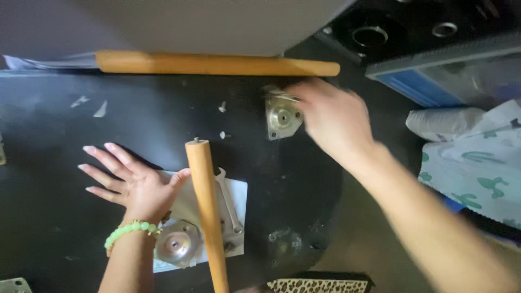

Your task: The person uses a wrench to tighten screws on metal brackets attached to the underside of a table. They then insert wooden dowels into the brackets and secure them by tightening the screws further.

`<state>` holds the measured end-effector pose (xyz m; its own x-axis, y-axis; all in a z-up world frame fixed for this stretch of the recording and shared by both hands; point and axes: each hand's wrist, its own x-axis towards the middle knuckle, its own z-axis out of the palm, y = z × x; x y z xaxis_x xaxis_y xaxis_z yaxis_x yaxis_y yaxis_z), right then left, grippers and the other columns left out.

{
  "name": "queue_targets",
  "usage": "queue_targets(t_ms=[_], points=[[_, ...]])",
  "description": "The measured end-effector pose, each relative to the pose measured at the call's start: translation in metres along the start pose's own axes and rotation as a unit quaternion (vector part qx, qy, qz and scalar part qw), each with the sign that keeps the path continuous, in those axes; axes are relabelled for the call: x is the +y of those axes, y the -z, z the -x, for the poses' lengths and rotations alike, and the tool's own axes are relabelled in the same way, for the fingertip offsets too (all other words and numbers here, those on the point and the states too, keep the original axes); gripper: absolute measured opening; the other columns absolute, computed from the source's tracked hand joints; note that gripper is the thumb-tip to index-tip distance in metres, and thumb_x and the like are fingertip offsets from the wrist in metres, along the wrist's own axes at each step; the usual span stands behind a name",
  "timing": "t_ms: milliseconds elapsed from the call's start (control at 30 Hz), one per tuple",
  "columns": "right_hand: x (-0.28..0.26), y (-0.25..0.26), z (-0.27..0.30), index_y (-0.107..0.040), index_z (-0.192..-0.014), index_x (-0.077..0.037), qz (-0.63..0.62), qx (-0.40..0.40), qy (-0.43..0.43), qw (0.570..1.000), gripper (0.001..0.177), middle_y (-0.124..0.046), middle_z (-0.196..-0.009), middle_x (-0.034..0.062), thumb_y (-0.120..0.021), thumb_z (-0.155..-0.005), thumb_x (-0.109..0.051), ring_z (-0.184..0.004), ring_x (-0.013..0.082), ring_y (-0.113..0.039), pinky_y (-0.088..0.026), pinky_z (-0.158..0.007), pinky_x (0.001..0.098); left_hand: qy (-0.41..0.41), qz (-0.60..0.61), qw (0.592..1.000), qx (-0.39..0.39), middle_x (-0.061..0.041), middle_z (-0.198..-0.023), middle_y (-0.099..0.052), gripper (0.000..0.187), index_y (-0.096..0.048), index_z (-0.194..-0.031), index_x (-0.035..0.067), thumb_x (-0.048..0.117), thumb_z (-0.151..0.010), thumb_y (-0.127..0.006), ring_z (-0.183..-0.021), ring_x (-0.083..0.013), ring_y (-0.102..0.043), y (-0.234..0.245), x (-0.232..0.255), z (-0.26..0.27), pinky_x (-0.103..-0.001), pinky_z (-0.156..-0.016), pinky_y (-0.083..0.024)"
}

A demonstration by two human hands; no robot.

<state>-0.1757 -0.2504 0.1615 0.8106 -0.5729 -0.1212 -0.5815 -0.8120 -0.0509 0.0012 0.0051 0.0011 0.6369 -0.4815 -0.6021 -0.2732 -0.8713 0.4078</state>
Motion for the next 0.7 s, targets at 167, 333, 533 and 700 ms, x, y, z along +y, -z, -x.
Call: queue_targets(t_ms=[167,333,533,700], points=[[-0.009,-0.047,0.057,-0.072,-0.128,-0.016,-0.256,-0.005,-0.343,0.904,0.033,-0.069,-0.08,0.0064,-0.063,-0.096,-0.014,-0.067,0.0157,-0.064,-0.05,-0.065,0.0276,0.003,-0.02,1.0,-0.004,-0.03,-0.162,0.031,0.157,0.013,-0.159,-0.006,0.069,-0.06,-0.083,-0.146,-0.0521,0.033,0.003,0.008,-0.001,-0.074,-0.115,0.014],[-0.032,-0.095,0.07,-0.07,-0.13,-0.013,-0.376,0.062,-0.373,0.846,0.034,-0.061,-0.072,-0.0015,-0.062,-0.097,-0.01,-0.062,0.005,-0.05,-0.046,-0.059,0.0244,-0.009,-0.004,1.0,0.004,-0.03,-0.164,0.029,0.156,0.013,-0.161,-0.007,0.067,-0.062,-0.083,-0.147,-0.0532,0.032,-0.002,0.002,0.001,-0.075,-0.115,0.013],[-0.051,-0.112,0.058,-0.068,-0.132,-0.008,-0.397,0.127,-0.394,0.82,0.034,-0.061,-0.073,0.0001,-0.061,-0.098,-0.008,-0.062,0.0062,-0.049,-0.045,-0.058,0.025,-0.019,-0.013,1.0,0.009,-0.032,-0.164,0.03,0.157,0.014,-0.16,-0.009,0.068,-0.064,-0.083,-0.146,-0.0553,0.032,-0.002,0.001,0.002,-0.076,-0.114,0.013],[-0.065,-0.133,0.053,-0.068,-0.132,-0.008,-0.378,0.162,-0.427,0.805,0.035,-0.065,-0.076,0.0067,-0.061,-0.098,-0.007,-0.063,0.0086,-0.054,-0.048,-0.06,0.0262,-0.007,0.002,1.0,0.002,-0.029,-0.164,0.029,0.157,0.014,-0.161,-0.006,0.068,-0.062,-0.083,-0.148,-0.0528,0.032,-0.001,0.002,0.001,-0.075,-0.116,0.013]])
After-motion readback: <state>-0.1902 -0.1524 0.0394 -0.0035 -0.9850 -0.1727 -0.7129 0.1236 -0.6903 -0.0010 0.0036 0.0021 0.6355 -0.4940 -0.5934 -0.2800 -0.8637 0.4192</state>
